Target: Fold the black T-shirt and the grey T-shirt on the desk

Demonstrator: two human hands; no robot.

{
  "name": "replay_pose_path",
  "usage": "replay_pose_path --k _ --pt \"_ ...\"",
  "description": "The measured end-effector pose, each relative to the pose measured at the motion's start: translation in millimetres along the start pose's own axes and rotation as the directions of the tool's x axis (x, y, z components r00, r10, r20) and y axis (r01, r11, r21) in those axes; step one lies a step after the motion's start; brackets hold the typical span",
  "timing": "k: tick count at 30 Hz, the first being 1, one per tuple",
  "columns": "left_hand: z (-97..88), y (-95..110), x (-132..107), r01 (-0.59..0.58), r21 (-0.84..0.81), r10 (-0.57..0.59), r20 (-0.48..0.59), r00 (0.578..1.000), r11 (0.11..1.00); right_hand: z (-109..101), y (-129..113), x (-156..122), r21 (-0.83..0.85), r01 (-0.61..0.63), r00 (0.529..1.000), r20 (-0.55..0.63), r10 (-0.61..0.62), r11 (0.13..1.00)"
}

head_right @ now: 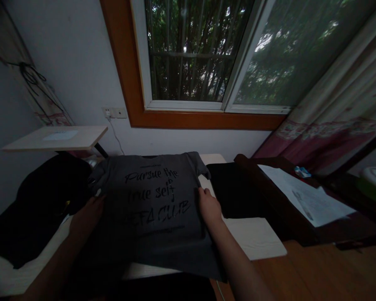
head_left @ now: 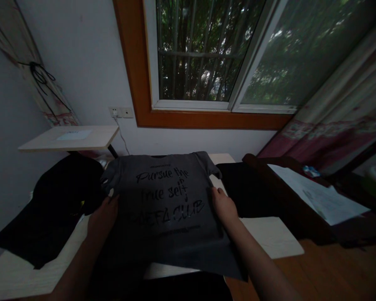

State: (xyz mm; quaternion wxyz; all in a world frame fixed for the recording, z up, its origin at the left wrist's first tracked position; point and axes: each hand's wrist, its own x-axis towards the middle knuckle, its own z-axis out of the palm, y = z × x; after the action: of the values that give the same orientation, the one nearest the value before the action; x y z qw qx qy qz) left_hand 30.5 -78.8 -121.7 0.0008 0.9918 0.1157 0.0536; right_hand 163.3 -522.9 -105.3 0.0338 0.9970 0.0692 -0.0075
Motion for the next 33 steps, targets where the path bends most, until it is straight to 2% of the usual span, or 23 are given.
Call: replay_pose_path --k 4,7,11,15,20,23,25,29,33 --pt "-0.9 -11 -8 0.041 -0.026 -0.040 0.059 0.997 0.999 -2 10 -10 0.014 -0.002 0.997 0.081 0.001 1.000" --pt "-1.6 -23 -13 0.035 -0.073 -0.023 0.158 0.987 0.997 -6 22 -16 0.096 0.012 0.982 0.188 -0.030 0.995" --pt "-3.3 -44 -23 0.012 -0.162 0.034 0.277 0.960 0.987 -14 42 -20 0.238 0.043 0.924 0.359 -0.129 0.970" --pt "-6.5 -56 -32 0.028 -0.256 0.063 0.342 0.938 0.966 -18 59 -22 0.320 0.090 0.882 0.415 -0.225 0.943" --pt "-7.9 -50 -33 0.007 -0.266 0.078 0.308 0.948 0.964 -19 57 -22 0.338 0.122 0.915 0.325 -0.237 0.933" --pt "-10.8 -38 -29 -0.022 -0.184 0.069 0.253 0.965 0.983 -19 47 -20 0.224 0.147 0.961 0.199 -0.193 0.964" --pt "-16.8 -29 -26 -0.037 -0.074 0.050 0.178 0.983 0.997 -19 39 -16 0.141 0.173 0.978 0.091 -0.186 0.975" --pt "-33.8 -5 -15 -0.079 0.120 0.077 0.021 0.997 0.990 -18 21 -6 0.107 0.289 0.957 -0.039 -0.287 0.951" --pt "-37.3 18 1 -0.189 0.106 0.193 -0.026 0.981 0.976 -14 1 4 0.092 0.359 0.932 -0.091 -0.351 0.929"
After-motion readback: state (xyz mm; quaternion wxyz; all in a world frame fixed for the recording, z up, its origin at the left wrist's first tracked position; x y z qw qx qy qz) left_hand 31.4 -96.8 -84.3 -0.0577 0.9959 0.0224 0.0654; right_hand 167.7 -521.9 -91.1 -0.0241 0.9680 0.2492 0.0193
